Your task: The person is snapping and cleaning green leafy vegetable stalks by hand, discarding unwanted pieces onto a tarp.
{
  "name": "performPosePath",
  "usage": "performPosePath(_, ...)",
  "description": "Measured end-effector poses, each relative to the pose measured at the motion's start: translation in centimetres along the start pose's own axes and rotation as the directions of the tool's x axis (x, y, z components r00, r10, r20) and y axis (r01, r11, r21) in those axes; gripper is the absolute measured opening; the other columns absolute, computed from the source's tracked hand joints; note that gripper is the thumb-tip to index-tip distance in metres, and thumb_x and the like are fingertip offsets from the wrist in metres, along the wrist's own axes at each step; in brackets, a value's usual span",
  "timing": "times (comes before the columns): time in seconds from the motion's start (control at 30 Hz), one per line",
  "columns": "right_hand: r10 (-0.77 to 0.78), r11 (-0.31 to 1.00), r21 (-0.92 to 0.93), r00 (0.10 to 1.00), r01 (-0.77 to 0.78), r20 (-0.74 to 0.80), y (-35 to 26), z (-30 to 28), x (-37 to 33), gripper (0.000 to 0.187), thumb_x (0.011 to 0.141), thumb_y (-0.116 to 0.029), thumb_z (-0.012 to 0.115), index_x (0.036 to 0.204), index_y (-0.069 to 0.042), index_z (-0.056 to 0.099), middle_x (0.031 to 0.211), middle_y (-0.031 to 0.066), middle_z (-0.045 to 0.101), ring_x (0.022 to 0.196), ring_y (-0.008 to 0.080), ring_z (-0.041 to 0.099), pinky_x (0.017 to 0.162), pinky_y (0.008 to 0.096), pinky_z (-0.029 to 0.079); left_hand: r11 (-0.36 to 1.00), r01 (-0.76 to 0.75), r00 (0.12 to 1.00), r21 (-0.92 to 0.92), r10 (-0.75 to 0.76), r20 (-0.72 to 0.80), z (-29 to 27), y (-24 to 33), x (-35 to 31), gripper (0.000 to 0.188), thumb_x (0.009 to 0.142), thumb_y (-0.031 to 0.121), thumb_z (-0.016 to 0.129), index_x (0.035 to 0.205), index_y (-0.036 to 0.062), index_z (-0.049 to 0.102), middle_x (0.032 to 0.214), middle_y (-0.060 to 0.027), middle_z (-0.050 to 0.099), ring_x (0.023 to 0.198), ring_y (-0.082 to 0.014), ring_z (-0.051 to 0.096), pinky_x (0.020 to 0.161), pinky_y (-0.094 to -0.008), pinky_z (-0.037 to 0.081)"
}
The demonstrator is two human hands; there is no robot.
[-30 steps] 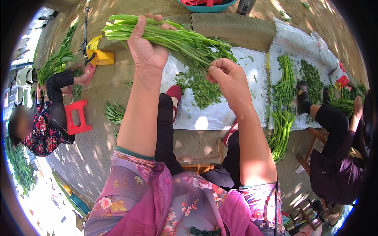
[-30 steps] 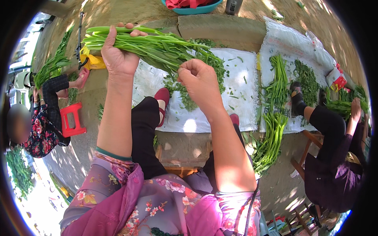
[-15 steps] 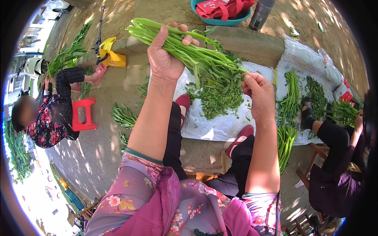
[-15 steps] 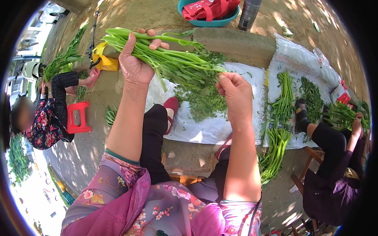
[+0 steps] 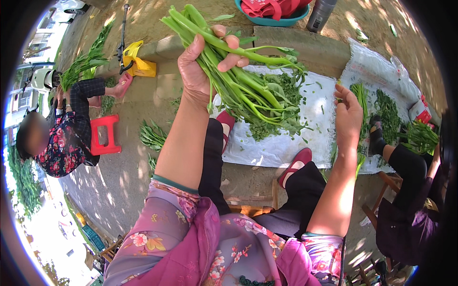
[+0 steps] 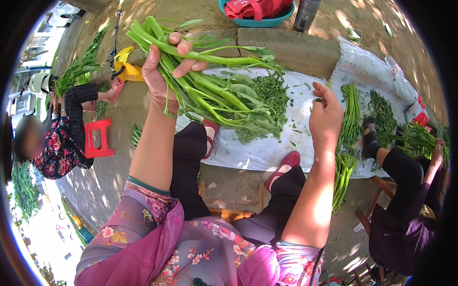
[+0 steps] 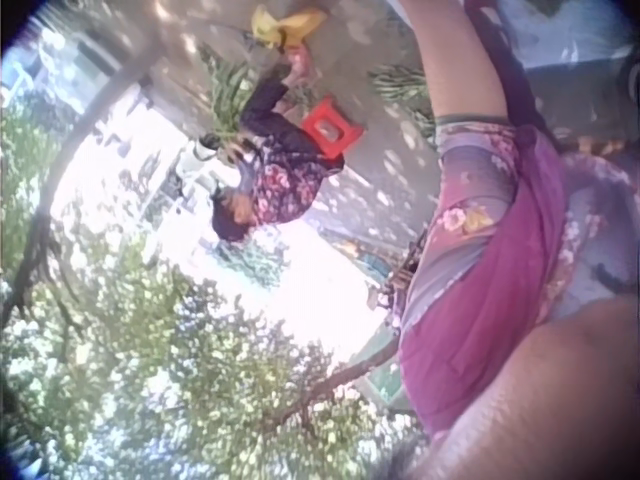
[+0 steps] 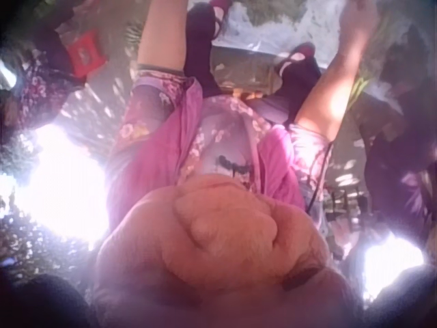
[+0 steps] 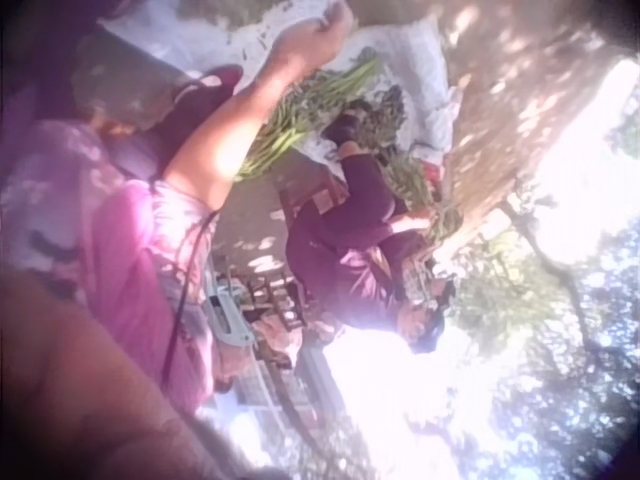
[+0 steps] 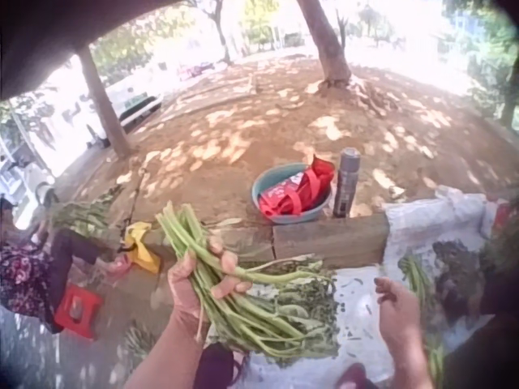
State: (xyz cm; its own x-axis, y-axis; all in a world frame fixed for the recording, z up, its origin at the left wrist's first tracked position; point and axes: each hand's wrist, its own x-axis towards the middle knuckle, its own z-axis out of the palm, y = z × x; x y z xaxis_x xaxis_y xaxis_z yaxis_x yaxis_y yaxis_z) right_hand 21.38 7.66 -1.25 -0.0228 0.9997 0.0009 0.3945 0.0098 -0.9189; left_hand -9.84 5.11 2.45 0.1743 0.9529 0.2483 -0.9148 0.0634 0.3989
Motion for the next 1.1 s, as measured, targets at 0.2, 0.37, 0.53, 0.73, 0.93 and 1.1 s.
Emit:
performPosePath(0.2,-0.239,0.947,-0.233,0.97,0.223,-0.044,-0.8,0.6,-0.3,0.023,0.083,-0.003,0.053,0.103,-0.002,0.065,0.088,0.0129,0.065,0.08,0.0217,0.061,0.076,0.0295,0.047,0.961,0.13,0.985,0.245,-0.098,-0.139,1.3,-2.3,0.5,0.028,0.085,0.029,0.058,0.1,0.0054,0.055,0.098,-0.0175,0.063,0.057,-0.0158,0.049,0.074,-0.0344,0.041)
performPosePath(0.37,-0.027,0.991,0.131,0.998,0.019,0.062,-2.2,1.7,-0.7,0.015,0.088,-0.008,0.056,0.094,0.002,0.066,0.08,0.0048,0.066,0.074,0.0088,0.058,0.068,0.022,0.045,0.884,0.29,0.932,0.366,-0.176,-0.316,2.3,-5.8,1.1,0.027,0.084,0.025,0.061,0.1,0.0034,0.057,0.098,-0.0188,0.064,0.062,-0.0164,0.052,0.068,-0.03,0.044)
performPosePath(0.53,-0.028,0.971,0.239,0.986,-0.012,0.164,-3.1,2.2,-1.3,0.03,0.092,-0.025,0.056,0.094,0.002,0.067,0.083,0.0045,0.066,0.076,0.0088,0.056,0.072,0.025,0.045,0.799,0.39,0.894,0.458,-0.211,-0.395,3.9,-8.9,1.0,0.028,0.084,0.024,0.064,0.097,-0.0005,0.059,0.094,-0.013,0.065,0.066,-0.0135,0.054,0.06,-0.026,0.047)
performPosePath(0.73,0.037,0.859,0.504,0.993,-0.09,0.115,-5.4,3.2,-2.2,0.04,0.097,-0.032,0.046,0.111,0.003,0.059,0.096,0.008,0.064,0.085,0.0102,0.055,0.078,0.024,0.043,0.85,0.419,0.863,0.319,-0.264,-0.431,5.1,-10.5,1.1,0.026,0.083,0.015,0.067,0.102,0.0006,0.06,0.087,-0.0099,0.065,0.061,-0.0133,0.056,0.055,-0.0252,0.048)
performPosePath(0.93,0.049,0.887,0.42,0.943,-0.192,0.328,-5.1,4.0,-2.3,0.051,0.096,-0.043,0.042,0.12,0.002,0.049,0.088,0.0027,0.054,0.068,0.0082,0.049,0.064,0.0227,0.042,0.868,0.409,0.848,0.281,-0.249,-0.467,5.0,-11.2,0.9,0.025,0.084,0.017,0.067,0.103,0.0025,0.061,0.082,-0.0047,0.061,0.062,-0.0126,0.056,0.054,-0.0252,0.047)
performPosePath(1.1,0.086,0.918,0.361,0.973,-0.162,0.216,-4.8,4.3,-2.2,0.054,0.095,-0.046,0.041,0.123,-0.001,0.05,0.081,-0.0026,0.049,0.066,0.0059,0.039,0.058,0.0202,0.032,0.835,0.434,0.809,0.337,-0.197,-0.554,4.5,-11.7,0.8,0.026,0.082,0.019,0.069,0.102,0.0047,0.059,0.085,-0.0038,0.061,0.066,-0.0136,0.058,0.056,-0.0265,0.047)
